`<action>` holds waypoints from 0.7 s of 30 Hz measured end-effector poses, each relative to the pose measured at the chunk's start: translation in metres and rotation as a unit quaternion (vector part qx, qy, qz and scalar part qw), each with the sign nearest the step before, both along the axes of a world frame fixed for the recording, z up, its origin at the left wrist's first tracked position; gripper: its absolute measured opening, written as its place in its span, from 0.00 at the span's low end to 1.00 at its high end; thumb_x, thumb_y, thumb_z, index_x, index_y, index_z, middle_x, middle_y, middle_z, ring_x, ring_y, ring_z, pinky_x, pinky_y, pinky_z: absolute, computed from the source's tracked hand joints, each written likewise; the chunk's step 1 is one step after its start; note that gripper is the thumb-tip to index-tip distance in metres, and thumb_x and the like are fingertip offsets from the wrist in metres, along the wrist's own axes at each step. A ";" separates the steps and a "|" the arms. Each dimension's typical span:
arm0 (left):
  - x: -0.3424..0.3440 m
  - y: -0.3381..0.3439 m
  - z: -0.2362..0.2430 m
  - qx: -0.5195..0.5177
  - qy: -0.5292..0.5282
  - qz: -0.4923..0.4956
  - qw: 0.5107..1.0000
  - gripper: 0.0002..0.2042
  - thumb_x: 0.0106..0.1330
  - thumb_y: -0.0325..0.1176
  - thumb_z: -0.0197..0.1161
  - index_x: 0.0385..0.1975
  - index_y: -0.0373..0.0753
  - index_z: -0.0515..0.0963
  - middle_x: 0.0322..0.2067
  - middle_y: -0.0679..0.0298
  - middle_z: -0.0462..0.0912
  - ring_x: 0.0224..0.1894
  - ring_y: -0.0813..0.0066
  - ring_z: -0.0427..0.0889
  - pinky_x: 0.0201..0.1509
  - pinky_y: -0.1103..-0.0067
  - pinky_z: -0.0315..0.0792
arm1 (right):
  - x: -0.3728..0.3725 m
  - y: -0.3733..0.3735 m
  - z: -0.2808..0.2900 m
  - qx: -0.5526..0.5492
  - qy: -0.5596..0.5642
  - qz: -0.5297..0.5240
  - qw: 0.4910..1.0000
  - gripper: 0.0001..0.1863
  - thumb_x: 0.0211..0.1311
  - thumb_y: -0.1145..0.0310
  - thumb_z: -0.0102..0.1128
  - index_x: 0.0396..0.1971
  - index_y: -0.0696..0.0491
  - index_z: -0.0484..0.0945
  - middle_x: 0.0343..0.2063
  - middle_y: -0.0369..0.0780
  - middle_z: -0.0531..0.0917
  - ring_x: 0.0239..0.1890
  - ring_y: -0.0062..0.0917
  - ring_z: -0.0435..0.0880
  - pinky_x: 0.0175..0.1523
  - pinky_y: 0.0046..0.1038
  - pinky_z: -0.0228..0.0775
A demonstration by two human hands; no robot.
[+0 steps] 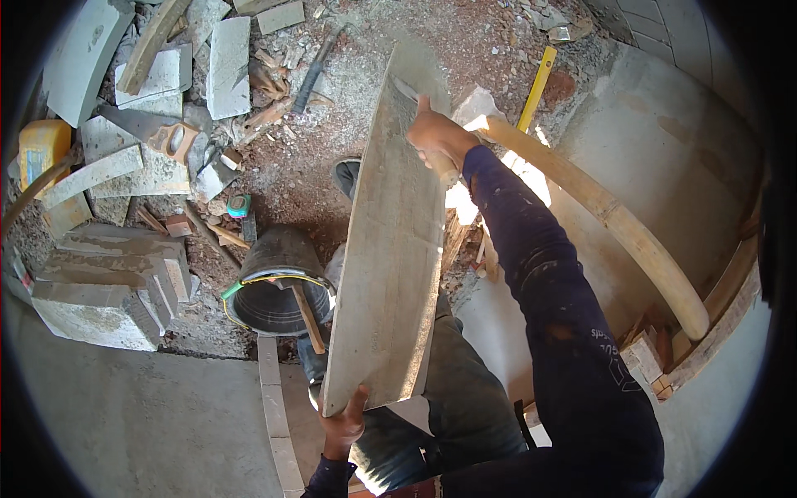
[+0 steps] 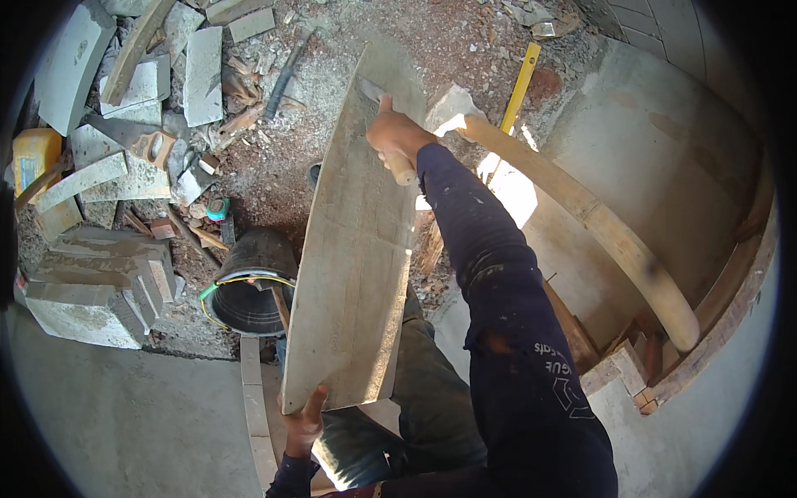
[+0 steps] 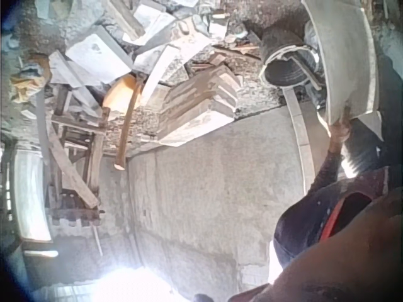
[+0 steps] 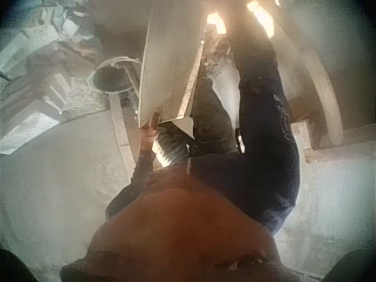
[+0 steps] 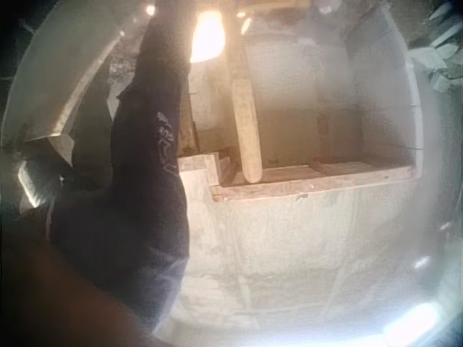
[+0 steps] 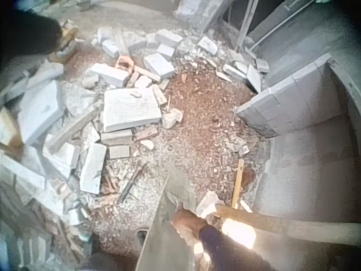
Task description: Measuring, cutting, and preparing a large tile for wall installation in a construction site.
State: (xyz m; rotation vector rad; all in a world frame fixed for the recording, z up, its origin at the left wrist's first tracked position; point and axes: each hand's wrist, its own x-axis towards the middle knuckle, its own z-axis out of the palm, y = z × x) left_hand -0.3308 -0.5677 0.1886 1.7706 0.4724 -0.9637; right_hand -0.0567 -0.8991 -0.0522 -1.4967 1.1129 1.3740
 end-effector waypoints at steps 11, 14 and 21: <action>0.012 -0.010 0.007 0.014 0.003 -0.023 1.000 0.13 0.64 0.30 0.68 0.45 0.31 0.79 0.38 0.56 0.85 0.38 0.68 0.85 0.43 0.76 0.76 | 0.011 -0.019 -0.010 -0.028 -0.048 0.142 0.988 0.46 0.62 0.74 0.45 0.74 0.48 0.27 0.21 0.42 0.76 0.16 0.28 0.74 0.19 0.33 0.69; 0.018 -0.011 0.015 0.025 0.086 0.074 0.993 0.12 0.64 0.30 0.68 0.44 0.31 0.79 0.38 0.56 0.85 0.38 0.68 0.85 0.42 0.75 0.76 | 0.003 -0.011 -0.010 -0.003 -0.028 0.146 0.989 0.45 0.62 0.75 0.45 0.74 0.49 0.30 0.21 0.42 0.76 0.17 0.28 0.75 0.19 0.34 0.69; 0.018 -0.014 0.012 0.049 0.039 0.017 0.998 0.12 0.63 0.31 0.68 0.42 0.31 0.80 0.37 0.56 0.84 0.36 0.65 0.85 0.41 0.73 0.76 | 0.020 -0.035 -0.075 -0.021 -0.049 0.050 0.997 0.46 0.63 0.74 0.48 0.73 0.50 0.29 0.23 0.40 0.74 0.17 0.26 0.72 0.19 0.33 0.69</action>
